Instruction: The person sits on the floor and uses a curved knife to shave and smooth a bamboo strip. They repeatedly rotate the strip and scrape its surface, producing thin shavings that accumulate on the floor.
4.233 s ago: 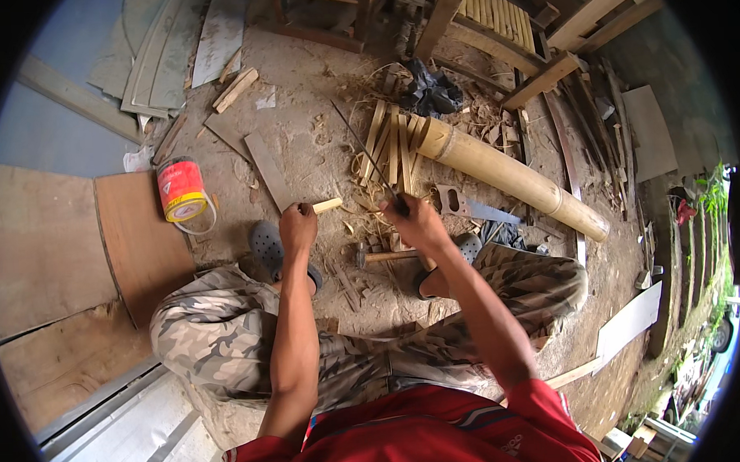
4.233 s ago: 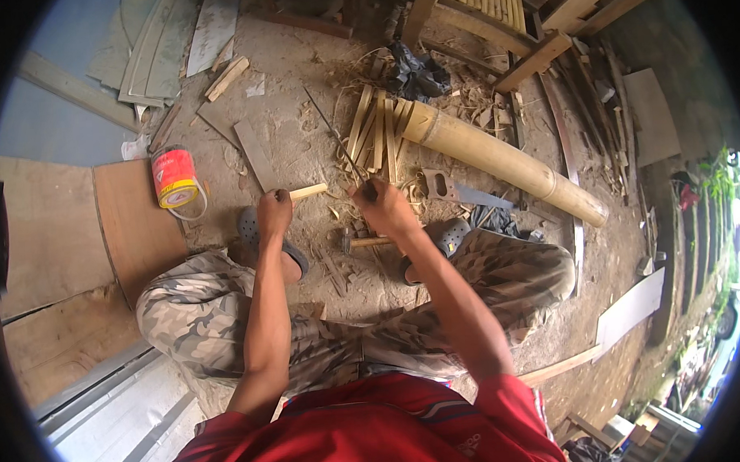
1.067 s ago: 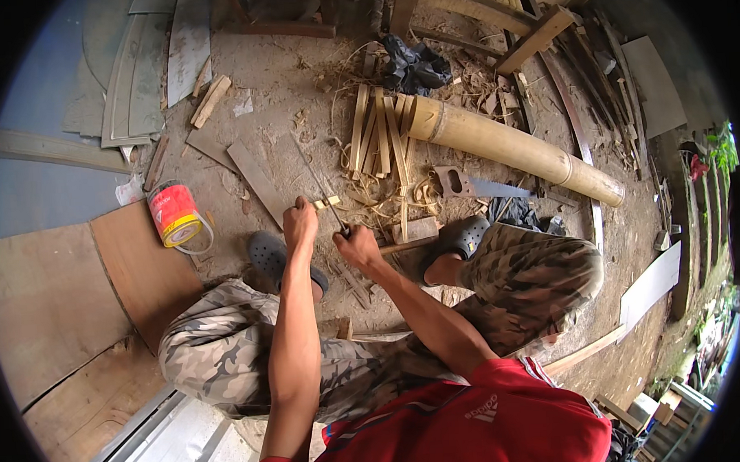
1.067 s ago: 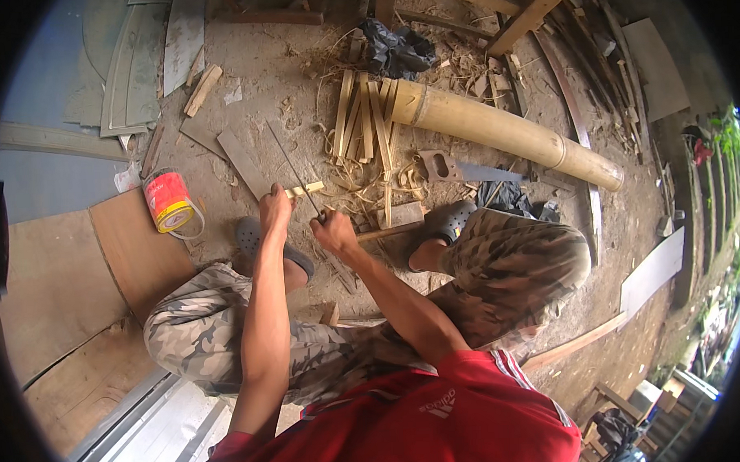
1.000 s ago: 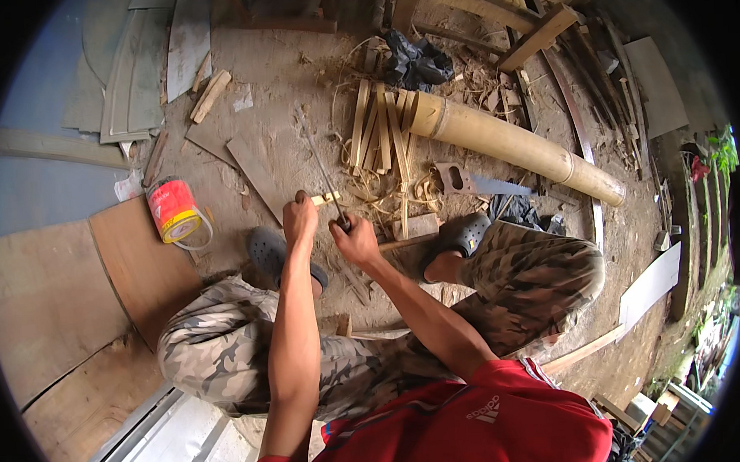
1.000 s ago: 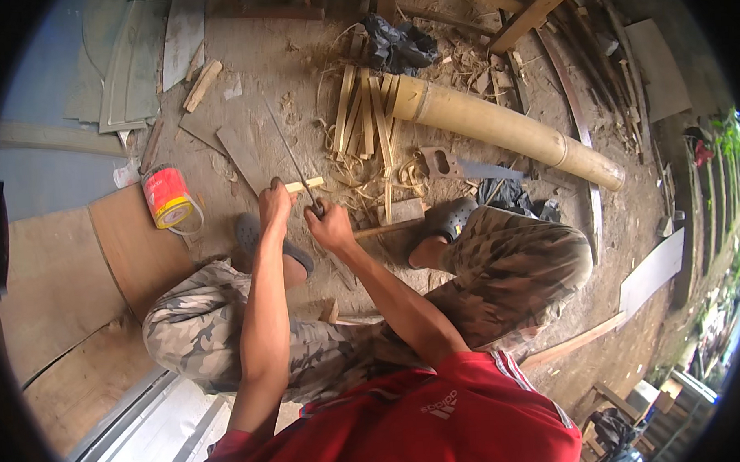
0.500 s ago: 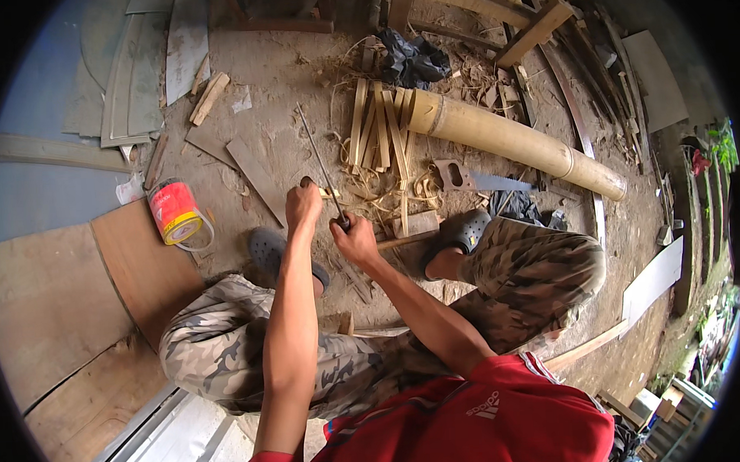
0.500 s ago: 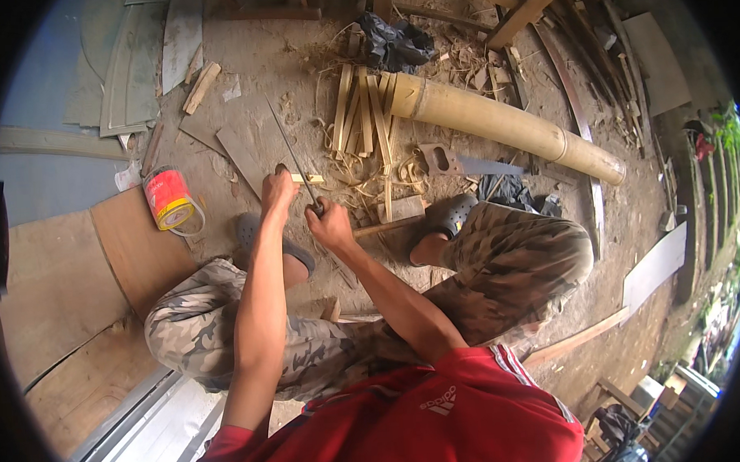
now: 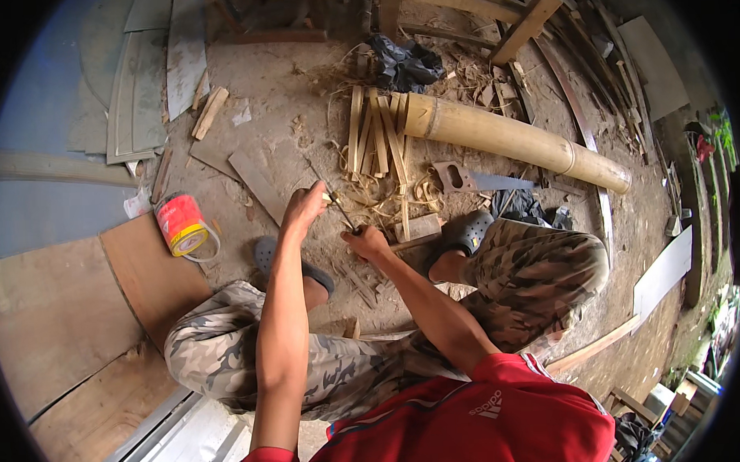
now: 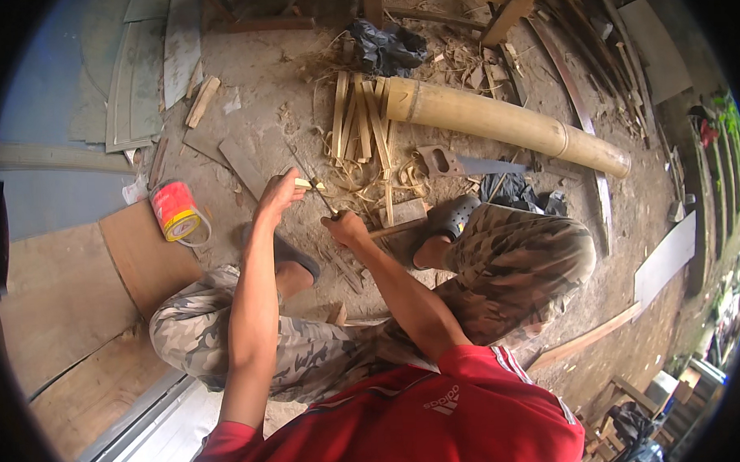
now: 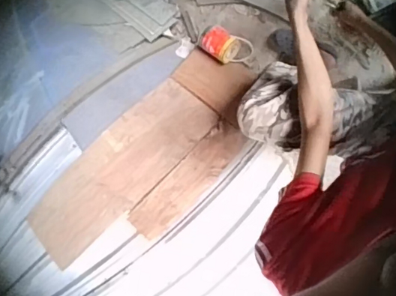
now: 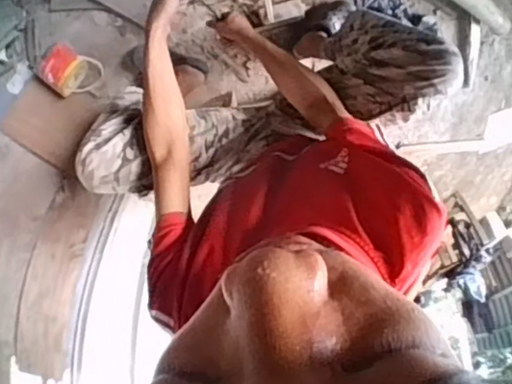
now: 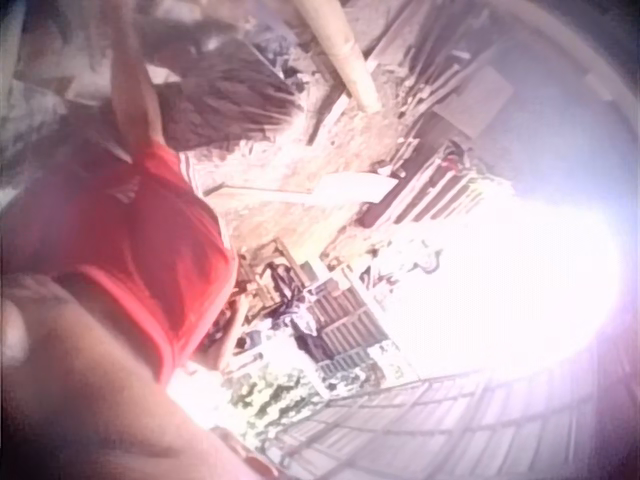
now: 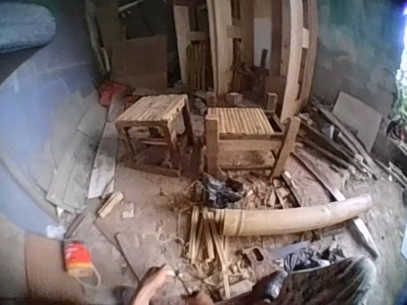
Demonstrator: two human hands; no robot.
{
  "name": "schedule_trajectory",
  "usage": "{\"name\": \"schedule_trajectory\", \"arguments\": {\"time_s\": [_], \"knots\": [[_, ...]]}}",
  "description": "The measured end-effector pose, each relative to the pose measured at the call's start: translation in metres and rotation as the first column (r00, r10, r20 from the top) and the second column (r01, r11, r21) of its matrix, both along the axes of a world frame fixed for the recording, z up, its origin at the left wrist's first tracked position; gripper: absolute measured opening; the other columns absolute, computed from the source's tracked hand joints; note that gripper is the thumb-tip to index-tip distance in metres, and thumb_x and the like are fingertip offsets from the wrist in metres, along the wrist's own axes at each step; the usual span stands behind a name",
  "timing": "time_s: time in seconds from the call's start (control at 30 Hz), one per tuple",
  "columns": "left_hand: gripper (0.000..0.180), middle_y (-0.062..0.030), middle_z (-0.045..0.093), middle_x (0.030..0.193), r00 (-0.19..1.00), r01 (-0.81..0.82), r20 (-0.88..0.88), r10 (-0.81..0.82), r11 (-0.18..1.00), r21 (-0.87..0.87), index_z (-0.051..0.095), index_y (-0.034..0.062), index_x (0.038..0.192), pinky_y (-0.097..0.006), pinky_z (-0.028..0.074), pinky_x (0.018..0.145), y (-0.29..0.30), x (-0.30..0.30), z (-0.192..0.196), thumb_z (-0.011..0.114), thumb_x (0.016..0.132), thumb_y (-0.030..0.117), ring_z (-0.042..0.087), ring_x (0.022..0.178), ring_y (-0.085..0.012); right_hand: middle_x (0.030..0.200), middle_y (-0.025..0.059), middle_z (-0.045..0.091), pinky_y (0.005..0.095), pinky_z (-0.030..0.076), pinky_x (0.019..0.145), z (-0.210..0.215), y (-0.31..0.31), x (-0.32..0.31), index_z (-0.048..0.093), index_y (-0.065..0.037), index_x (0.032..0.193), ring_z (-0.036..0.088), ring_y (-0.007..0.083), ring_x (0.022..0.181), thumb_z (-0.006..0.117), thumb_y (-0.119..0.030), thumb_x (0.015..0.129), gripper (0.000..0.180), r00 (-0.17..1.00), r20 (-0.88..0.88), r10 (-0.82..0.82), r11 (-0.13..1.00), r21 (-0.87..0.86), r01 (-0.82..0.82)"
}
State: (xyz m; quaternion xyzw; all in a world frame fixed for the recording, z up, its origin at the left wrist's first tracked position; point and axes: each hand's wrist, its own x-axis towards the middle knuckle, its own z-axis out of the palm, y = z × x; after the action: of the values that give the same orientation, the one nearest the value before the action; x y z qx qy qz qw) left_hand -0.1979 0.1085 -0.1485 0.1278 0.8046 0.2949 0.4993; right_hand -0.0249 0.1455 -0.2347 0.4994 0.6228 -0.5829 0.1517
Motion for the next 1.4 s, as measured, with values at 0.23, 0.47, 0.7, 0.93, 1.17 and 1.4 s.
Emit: {"name": "schedule_trajectory", "arguments": {"time_s": [0.23,0.47,0.7,0.93,1.17,1.4], "knots": [[0.061,-0.0228,0.069,0.098,0.988,-0.101,-0.107,0.111,0.99,0.095,0.059,-0.0147,0.11,-0.039,0.051,0.084,-0.003,0.002,-0.025,0.042,0.093,0.041,0.069,0.09,-0.0317,0.057,0.0091,0.059,0.0378,0.047,0.055,0.008,-0.01,-0.002,0.063,0.002,0.076,0.06,0.0206,0.053,0.068,-0.048,0.085,0.05,0.995,-0.05,-0.083,0.993,0.079,0.087],[0.065,-0.0272,0.067,0.101,0.952,-0.307,0.031,0.306,0.938,0.159,0.054,-0.0184,0.113,-0.039,0.051,0.083,-0.019,0.011,-0.028,0.039,0.095,0.042,0.068,0.096,-0.0296,0.055,0.0048,0.052,0.0346,0.04,0.052,0.038,-0.01,-0.01,0.061,0.001,0.078,0.046,0.0132,0.052,0.067,-0.033,0.084,0.036,0.826,-0.467,-0.316,0.902,0.121,0.414],[0.053,-0.025,0.066,0.103,0.952,-0.303,-0.011,0.306,0.945,0.121,0.054,-0.0158,0.11,-0.033,0.055,0.083,-0.033,0.005,-0.032,0.039,0.097,0.034,0.069,0.09,-0.0248,0.066,0.0198,0.062,0.0437,0.047,0.063,0.017,-0.012,-0.012,0.063,0.004,0.085,0.059,0.0316,0.062,0.063,-0.032,0.082,0.036,0.962,-0.253,-0.102,0.969,0.195,0.154],[0.057,-0.0213,0.069,0.099,0.943,-0.329,-0.009,0.334,0.934,0.136,0.056,-0.0122,0.113,-0.034,0.05,0.082,-0.025,0.011,-0.031,0.04,0.097,0.04,0.069,0.092,-0.0232,0.076,0.0254,0.066,0.0448,0.051,0.069,-0.012,-0.019,-0.009,0.063,0.006,0.083,0.065,0.038,0.072,0.064,-0.032,0.079,0.038,0.991,-0.126,-0.045,0.975,0.209,0.07],[0.059,-0.0257,0.067,0.107,0.955,-0.294,-0.016,0.296,0.953,0.079,0.053,-0.0143,0.12,-0.035,0.051,0.088,-0.032,0.008,-0.026,0.039,0.098,0.039,0.068,0.101,-0.0273,0.062,0.0225,0.058,0.0415,0.049,0.065,0.046,-0.012,-0.013,0.059,0.007,0.078,0.061,0.0271,0.059,0.065,-0.034,0.079,0.042,0.908,-0.396,-0.138,0.949,0.209,0.235],[0.058,-0.0247,0.066,0.106,0.945,-0.322,-0.018,0.327,0.937,0.133,0.054,-0.0154,0.116,-0.034,0.051,0.09,-0.034,0.012,-0.027,0.039,0.098,0.038,0.068,0.101,-0.0279,0.069,0.0204,0.064,0.0431,0.052,0.068,-0.012,-0.011,-0.005,0.063,0.008,0.085,0.065,0.0321,0.064,0.067,-0.031,0.077,0.04,0.992,-0.124,0.029,0.975,0.224,0.0]]}}
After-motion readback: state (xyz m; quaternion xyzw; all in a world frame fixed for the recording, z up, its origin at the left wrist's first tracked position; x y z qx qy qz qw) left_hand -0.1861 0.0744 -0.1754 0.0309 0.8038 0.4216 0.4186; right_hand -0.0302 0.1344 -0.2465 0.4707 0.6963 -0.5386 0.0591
